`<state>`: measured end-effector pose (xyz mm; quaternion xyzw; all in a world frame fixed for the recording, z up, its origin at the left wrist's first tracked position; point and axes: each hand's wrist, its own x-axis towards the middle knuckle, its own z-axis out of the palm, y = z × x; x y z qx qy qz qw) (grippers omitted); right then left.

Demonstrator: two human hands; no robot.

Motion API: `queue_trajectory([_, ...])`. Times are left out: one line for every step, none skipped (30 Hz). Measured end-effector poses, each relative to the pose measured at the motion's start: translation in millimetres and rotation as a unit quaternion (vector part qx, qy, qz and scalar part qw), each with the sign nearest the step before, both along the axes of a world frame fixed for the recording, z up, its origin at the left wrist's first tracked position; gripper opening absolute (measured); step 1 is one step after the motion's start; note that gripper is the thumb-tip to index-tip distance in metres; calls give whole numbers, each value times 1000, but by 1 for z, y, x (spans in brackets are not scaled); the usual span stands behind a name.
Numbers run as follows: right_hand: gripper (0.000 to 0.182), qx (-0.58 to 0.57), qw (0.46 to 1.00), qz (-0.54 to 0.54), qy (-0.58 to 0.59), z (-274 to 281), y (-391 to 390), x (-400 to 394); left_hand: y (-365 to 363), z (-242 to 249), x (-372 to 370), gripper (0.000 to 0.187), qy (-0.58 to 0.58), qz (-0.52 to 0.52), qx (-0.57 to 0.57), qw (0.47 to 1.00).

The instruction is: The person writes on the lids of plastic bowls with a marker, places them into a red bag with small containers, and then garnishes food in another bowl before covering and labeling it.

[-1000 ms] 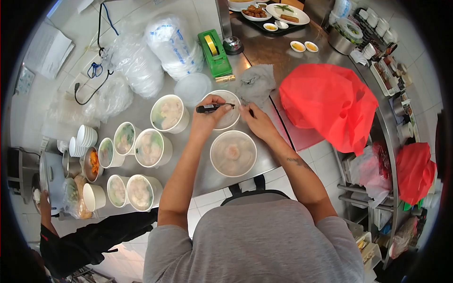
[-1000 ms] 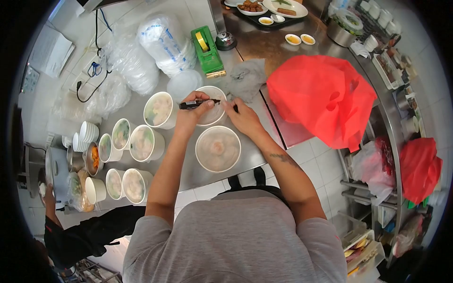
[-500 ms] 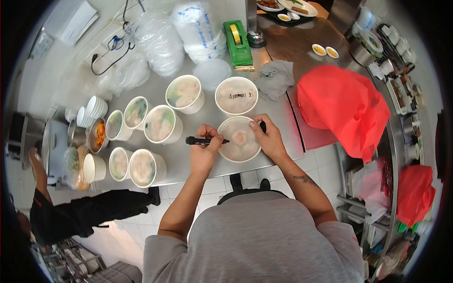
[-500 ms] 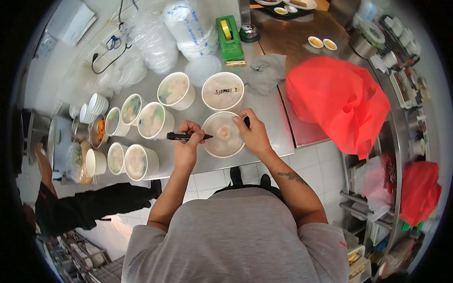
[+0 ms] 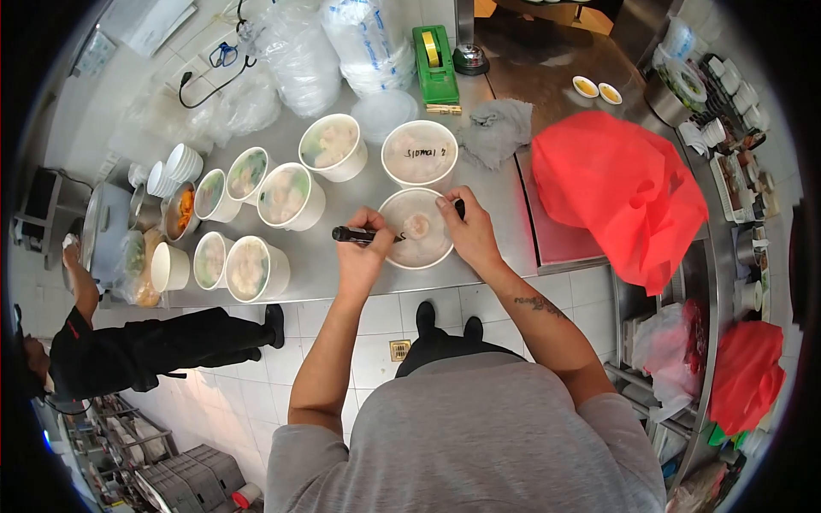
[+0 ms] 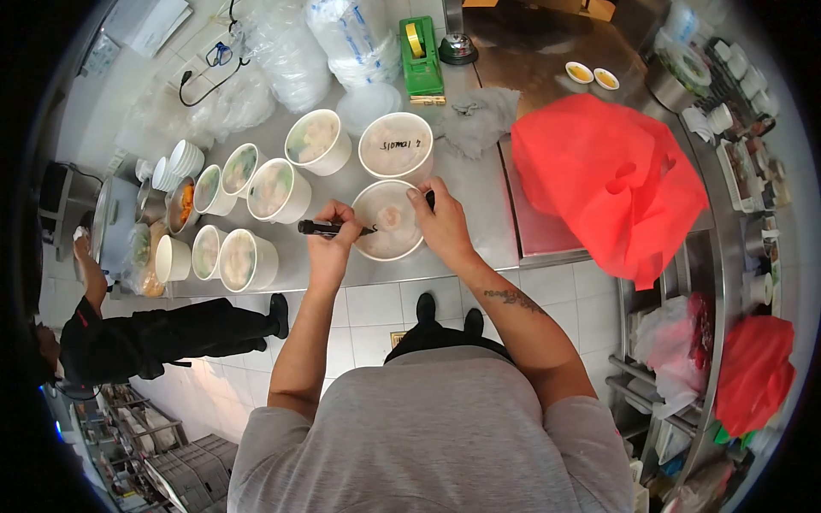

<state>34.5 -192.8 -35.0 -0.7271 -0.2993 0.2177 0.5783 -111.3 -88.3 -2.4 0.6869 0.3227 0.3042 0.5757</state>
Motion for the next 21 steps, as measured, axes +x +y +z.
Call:
queue_trajectory([23,2,1000,-4,-5,-2,1,1,3,-2,2,10,-8,-1,0,1000])
queue_trajectory([23,4,1000,-7,-8,-4,2,1,5,-3,2,10,-15,-1,0,1000])
queue_trajectory([23,4,1000,-10,-12,-6,2,1,5,-2,4,11,-21,1,-5,1000])
queue_trajectory([23,5,1000,-12,-17,-9,4,1,4,-1,7,11,-28,2,-10,1000])
queue_trajectory([23,4,1000,-14,-23,-10,4,1,3,0,9,11,-35,4,-15,999])
queue_trajectory([23,0,1000,-14,-26,-10,3,1,1,1,10,11,-27,-1,-4,1000])
queue_trajectory([23,-5,999,-14,-28,-10,3,1,0,1,10,11,-19,-6,7,1000])
queue_trajectory([23,-10,999,-14,-29,-10,3,1,-1,1,10,12,-10,-11,18,1000])
queue_trajectory([23,-10,1000,-13,-26,-8,3,1,0,1,10,12,-9,-20,14,1000])
queue_trajectory([23,-10,1000,-12,-22,-4,2,0,1,1,8,12,-6,-30,8,999])
queue_trajectory([23,-10,1000,-12,-17,-3,2,-1,1,1,7,12,-3,-41,4,999])
queue_trajectory([22,-6,1000,-15,-22,-5,2,-1,2,1,7,13,-8,-36,-11,999])
queue_trajectory([22,-2,999,-18,-28,-6,3,-1,2,1,8,13,-13,-32,-25,999])
queue_trajectory([22,3,999,-21,-34,-6,3,-1,2,1,9,13,-17,-27,-39,999])
queue_trajectory([22,-1,999,-20,-25,-5,3,-1,2,0,10,13,-17,-26,-16,999])
queue_trajectory([22,-6,1000,-19,-16,-2,2,-2,1,-2,11,13,-17,-26,6,1000])
queue_trajectory([22,-10,1000,-18,-8,-1,2,-2,-1,-4,12,14,-17,-25,28,999])
queue_trajectory([22,-9,1000,-19,-10,-3,2,-2,0,-4,11,14,-12,-30,21,999])
queue_trajectory([22,-7,1000,-21,-12,-5,2,-2,1,-4,9,14,-8,-35,15,999])
queue_trajectory([22,-5,1000,-22,-14,-7,3,-1,2,-3,9,14,-4,-40,10,999])
queue_trajectory([22,-6,1000,-22,-13,-6,3,-1,2,-2,10,14,-3,-35,2,999])
